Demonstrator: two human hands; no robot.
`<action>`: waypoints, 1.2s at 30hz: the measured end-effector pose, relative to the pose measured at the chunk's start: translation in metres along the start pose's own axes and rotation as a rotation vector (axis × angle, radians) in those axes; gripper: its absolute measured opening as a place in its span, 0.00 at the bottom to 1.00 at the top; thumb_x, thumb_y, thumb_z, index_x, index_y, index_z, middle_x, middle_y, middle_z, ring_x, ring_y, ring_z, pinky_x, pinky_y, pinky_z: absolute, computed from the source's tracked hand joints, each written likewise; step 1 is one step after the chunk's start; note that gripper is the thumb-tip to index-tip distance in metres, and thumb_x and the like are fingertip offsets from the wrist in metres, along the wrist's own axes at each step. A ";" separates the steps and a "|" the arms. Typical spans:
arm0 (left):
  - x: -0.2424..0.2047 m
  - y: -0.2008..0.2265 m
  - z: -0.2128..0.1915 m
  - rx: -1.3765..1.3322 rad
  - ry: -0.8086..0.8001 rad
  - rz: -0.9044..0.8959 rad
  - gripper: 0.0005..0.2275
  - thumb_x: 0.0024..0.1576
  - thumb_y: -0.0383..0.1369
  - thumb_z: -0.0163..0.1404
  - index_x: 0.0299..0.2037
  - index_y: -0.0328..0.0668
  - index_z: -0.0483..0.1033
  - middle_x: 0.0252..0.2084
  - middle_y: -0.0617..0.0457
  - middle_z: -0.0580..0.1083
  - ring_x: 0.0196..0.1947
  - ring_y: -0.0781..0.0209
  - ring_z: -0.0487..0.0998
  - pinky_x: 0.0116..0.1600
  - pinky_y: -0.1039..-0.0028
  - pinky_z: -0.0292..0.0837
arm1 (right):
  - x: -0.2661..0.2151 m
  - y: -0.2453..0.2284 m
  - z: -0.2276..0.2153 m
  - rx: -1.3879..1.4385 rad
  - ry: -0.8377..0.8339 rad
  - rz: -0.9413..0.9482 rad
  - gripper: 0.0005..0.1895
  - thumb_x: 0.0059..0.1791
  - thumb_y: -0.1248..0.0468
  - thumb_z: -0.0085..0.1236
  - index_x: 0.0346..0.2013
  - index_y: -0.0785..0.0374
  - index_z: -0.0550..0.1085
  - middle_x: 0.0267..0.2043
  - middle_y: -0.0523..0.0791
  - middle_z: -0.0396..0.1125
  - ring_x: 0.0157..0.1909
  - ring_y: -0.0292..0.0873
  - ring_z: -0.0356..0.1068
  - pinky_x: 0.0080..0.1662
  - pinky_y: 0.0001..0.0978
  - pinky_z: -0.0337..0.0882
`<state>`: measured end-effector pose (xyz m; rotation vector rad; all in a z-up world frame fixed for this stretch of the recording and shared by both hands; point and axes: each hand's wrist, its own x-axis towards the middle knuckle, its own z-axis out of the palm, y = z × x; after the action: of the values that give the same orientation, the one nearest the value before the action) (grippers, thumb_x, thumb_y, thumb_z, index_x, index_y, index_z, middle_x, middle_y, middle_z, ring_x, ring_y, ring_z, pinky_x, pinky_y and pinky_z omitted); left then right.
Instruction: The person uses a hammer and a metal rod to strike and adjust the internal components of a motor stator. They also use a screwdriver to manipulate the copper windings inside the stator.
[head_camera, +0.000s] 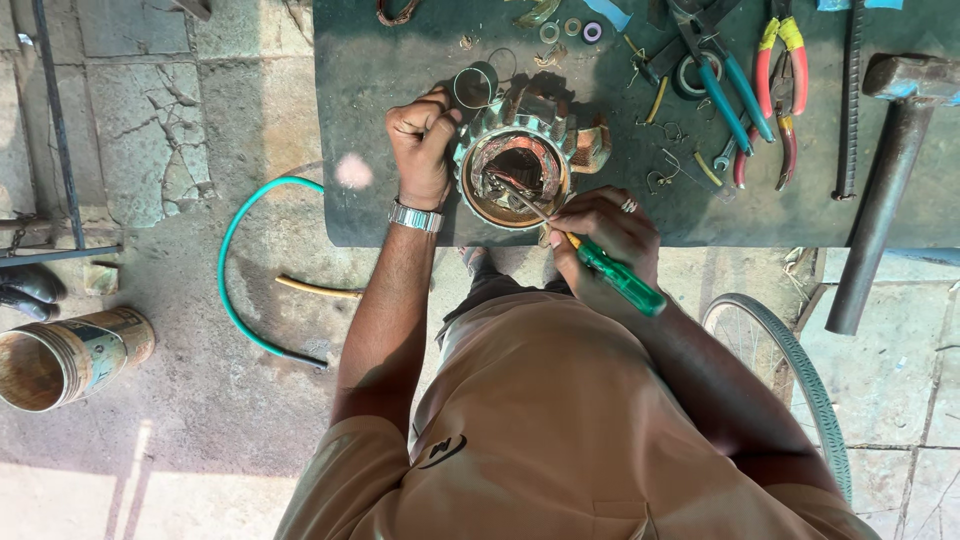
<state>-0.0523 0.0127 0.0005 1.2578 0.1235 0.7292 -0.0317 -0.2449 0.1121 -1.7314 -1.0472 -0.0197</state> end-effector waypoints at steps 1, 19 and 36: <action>0.001 0.000 0.000 0.002 -0.007 0.002 0.19 0.51 0.13 0.47 0.20 0.39 0.48 0.22 0.60 0.54 0.28 0.66 0.50 0.35 0.70 0.47 | 0.000 -0.002 -0.001 -0.013 0.008 0.013 0.11 0.44 0.77 0.64 0.38 0.64 0.74 0.38 0.47 0.74 0.44 0.46 0.76 0.51 0.37 0.74; 0.000 0.001 -0.011 0.133 -0.099 0.012 0.17 0.49 0.14 0.46 0.19 0.38 0.49 0.21 0.60 0.53 0.26 0.68 0.51 0.33 0.70 0.46 | 0.004 -0.017 -0.009 -0.090 -0.041 0.065 0.07 0.45 0.75 0.61 0.35 0.64 0.75 0.36 0.47 0.74 0.45 0.47 0.76 0.52 0.37 0.72; -0.001 -0.001 -0.019 0.134 -0.157 0.052 0.17 0.47 0.13 0.47 0.20 0.38 0.48 0.20 0.59 0.52 0.25 0.66 0.50 0.33 0.69 0.47 | 0.015 -0.035 -0.008 -0.279 -0.125 -0.046 0.09 0.39 0.74 0.61 0.31 0.63 0.75 0.35 0.46 0.73 0.44 0.47 0.73 0.54 0.40 0.67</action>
<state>-0.0615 0.0271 -0.0070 1.4457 0.0116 0.6729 -0.0414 -0.2394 0.1494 -1.9792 -1.2216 -0.0919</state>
